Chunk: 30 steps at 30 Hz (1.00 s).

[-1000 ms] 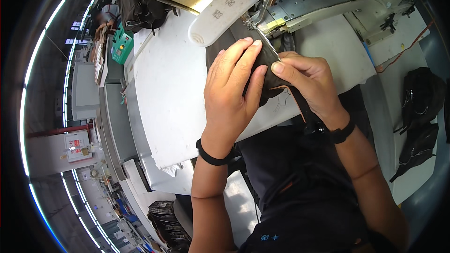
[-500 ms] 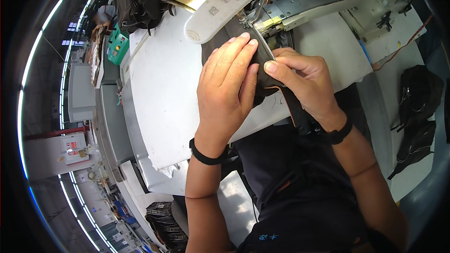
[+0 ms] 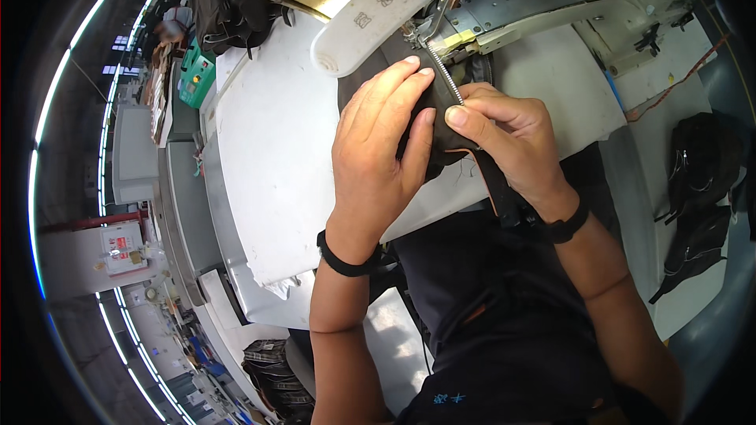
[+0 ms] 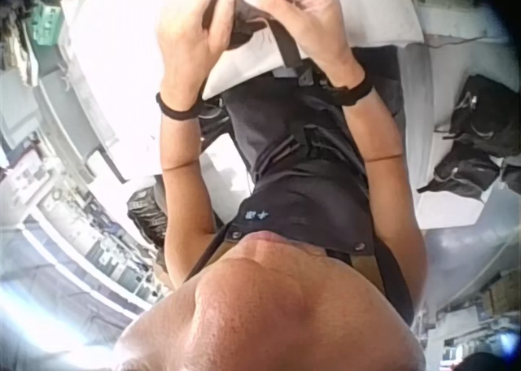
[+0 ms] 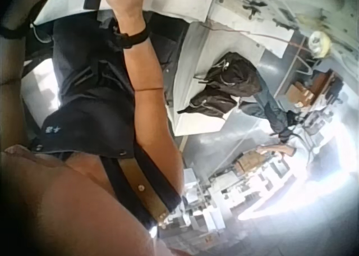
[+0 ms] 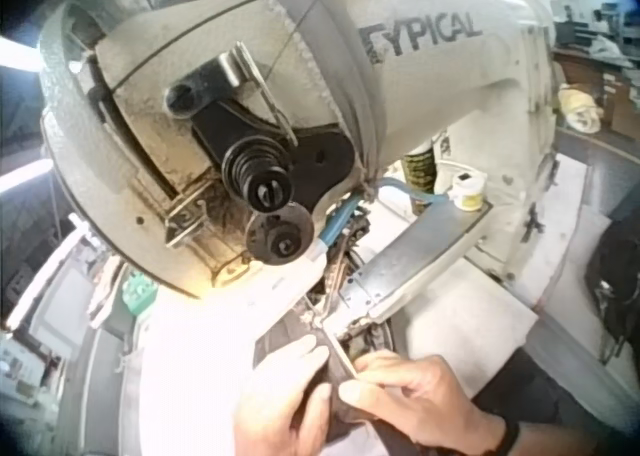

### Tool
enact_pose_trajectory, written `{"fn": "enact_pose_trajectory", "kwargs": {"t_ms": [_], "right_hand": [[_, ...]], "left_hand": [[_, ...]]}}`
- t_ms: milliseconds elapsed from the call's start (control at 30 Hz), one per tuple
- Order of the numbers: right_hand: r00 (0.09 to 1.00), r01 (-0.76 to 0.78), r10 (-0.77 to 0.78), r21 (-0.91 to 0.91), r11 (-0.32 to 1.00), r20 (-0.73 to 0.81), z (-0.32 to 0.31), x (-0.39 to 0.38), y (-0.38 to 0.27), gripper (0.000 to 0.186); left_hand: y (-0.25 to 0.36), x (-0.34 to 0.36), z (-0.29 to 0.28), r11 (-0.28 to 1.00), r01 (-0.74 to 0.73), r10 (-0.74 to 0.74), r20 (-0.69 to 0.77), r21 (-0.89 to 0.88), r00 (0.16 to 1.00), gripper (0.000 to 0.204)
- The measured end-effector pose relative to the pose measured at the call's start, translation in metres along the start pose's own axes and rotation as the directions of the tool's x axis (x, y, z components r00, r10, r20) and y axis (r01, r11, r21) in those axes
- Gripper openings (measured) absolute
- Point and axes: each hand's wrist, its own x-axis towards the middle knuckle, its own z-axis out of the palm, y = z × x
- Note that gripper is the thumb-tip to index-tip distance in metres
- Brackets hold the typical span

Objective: Sewing and assembling a leather bag using an industrial sewing machine.

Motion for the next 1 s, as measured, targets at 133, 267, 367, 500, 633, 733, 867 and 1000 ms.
{"fn": "enact_pose_trajectory", "kwargs": {"t_ms": [133,267,367,500,633,733,867,1000], "right_hand": [[1.000,0.007,-0.007,-0.008,1.000,0.011,-0.002,0.004,0.002,0.017],[0.999,0.041,-0.041,-0.005,0.999,0.015,-0.001,0.010,0.004,0.017],[0.999,0.035,-0.035,0.006,0.999,0.010,0.000,0.011,0.003,0.016],[1.000,-0.008,0.008,0.009,1.000,0.005,0.001,0.014,0.001,0.016],[1.000,0.012,-0.012,-0.002,1.000,-0.004,0.002,0.019,0.001,0.017],[1.000,0.002,-0.002,-0.013,1.000,-0.005,0.003,0.019,0.000,0.017],[1.000,-0.001,0.001,-0.039,0.999,0.001,0.003,0.021,-0.004,0.017],[0.999,-0.037,0.037,-0.060,0.998,0.013,0.002,0.026,-0.012,0.018]], "left_hand": [[-0.001,0.003,-0.001,1.000,-0.007,0.007,0.002,-0.001,1.000,0.037],[-0.004,0.006,-0.001,1.000,0.021,-0.021,-0.006,-0.019,1.000,0.036],[-0.005,0.007,-0.002,0.997,0.046,-0.047,-0.006,-0.060,0.999,0.035],[-0.009,0.008,-0.002,0.996,0.036,-0.037,-0.018,-0.081,0.999,0.035],[-0.013,0.009,-0.001,0.994,0.059,-0.061,-0.017,-0.095,0.998,0.033],[-0.013,0.007,-0.001,0.997,0.043,-0.044,-0.016,-0.056,0.999,0.032],[-0.011,0.006,0.001,0.999,-0.031,0.028,-0.066,-0.039,0.997,0.033],[-0.016,0.010,0.002,0.998,0.004,-0.008,-0.059,-0.066,0.998,0.032]]}}
